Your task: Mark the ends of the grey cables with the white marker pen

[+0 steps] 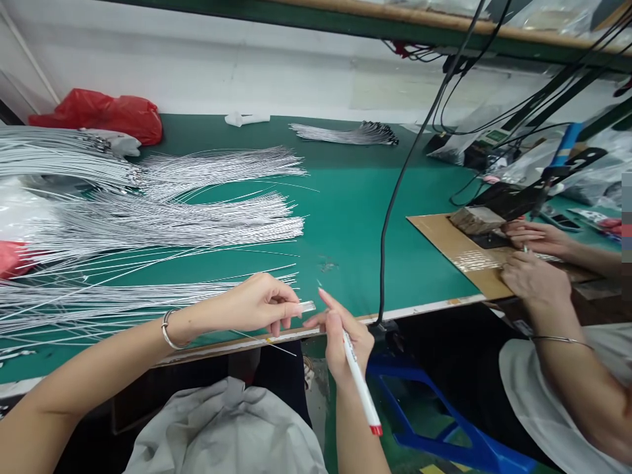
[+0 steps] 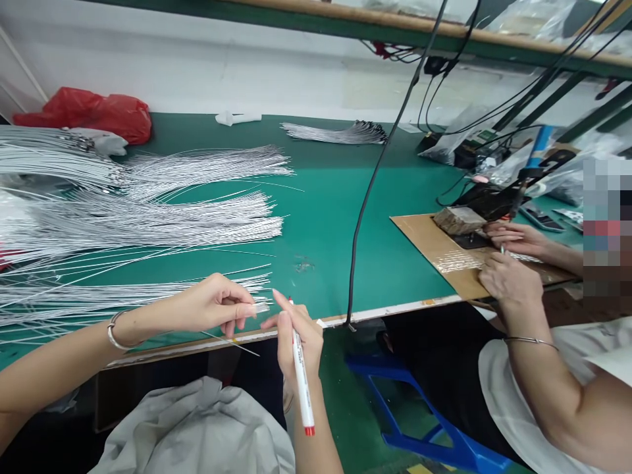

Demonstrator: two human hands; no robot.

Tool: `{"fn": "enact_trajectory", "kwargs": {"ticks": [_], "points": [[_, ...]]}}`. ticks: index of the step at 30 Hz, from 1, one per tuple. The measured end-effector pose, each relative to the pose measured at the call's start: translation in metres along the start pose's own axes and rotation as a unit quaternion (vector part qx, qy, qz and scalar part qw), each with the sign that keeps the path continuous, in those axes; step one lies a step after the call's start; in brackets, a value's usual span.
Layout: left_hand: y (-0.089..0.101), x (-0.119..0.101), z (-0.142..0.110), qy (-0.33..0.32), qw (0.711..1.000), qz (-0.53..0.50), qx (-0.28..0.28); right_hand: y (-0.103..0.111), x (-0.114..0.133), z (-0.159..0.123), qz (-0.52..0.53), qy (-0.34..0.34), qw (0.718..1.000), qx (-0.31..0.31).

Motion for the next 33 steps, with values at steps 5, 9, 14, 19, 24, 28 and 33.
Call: {"fn": "enact_trajectory", "kwargs": {"ticks": [5,9,14,19,24,28,33], "points": [[-0.001,-0.003,0.0,-0.007,1.0,0.02,-0.001,-0.006,-0.001,-0.013,-0.032,0.094,0.995,-0.025],[-0.002,-0.004,0.002,-0.027,0.998,0.055,0.0,-0.008,0.0,-0.015,-0.054,0.108,0.992,-0.039],[-0.004,-0.005,0.007,-0.031,0.998,0.062,0.0,-0.008,0.003,-0.015,-0.069,0.11,0.991,-0.044],[-0.006,-0.005,0.009,-0.028,0.997,0.078,0.002,-0.006,0.001,-0.015,-0.078,0.114,0.99,-0.03],[-0.007,0.003,0.014,-0.012,0.996,0.083,0.007,-0.001,-0.011,-0.016,-0.089,0.056,0.994,0.003],[-0.009,0.026,0.025,0.022,0.998,0.047,0.032,0.003,-0.031,-0.012,0.074,-0.076,0.993,-0.052],[-0.013,0.057,0.037,0.068,0.996,0.042,0.045,0.004,-0.046,-0.004,0.169,-0.111,0.976,-0.078]]}}
Point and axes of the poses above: each hand's wrist, its own z-axis towards the middle knuckle, its own y-axis out of the back of the hand, x = y × z, the point moved 1 cm from there along z, towards the middle knuckle, and after that the axes turned 14 degrees about -z, right-handed, at the moved point
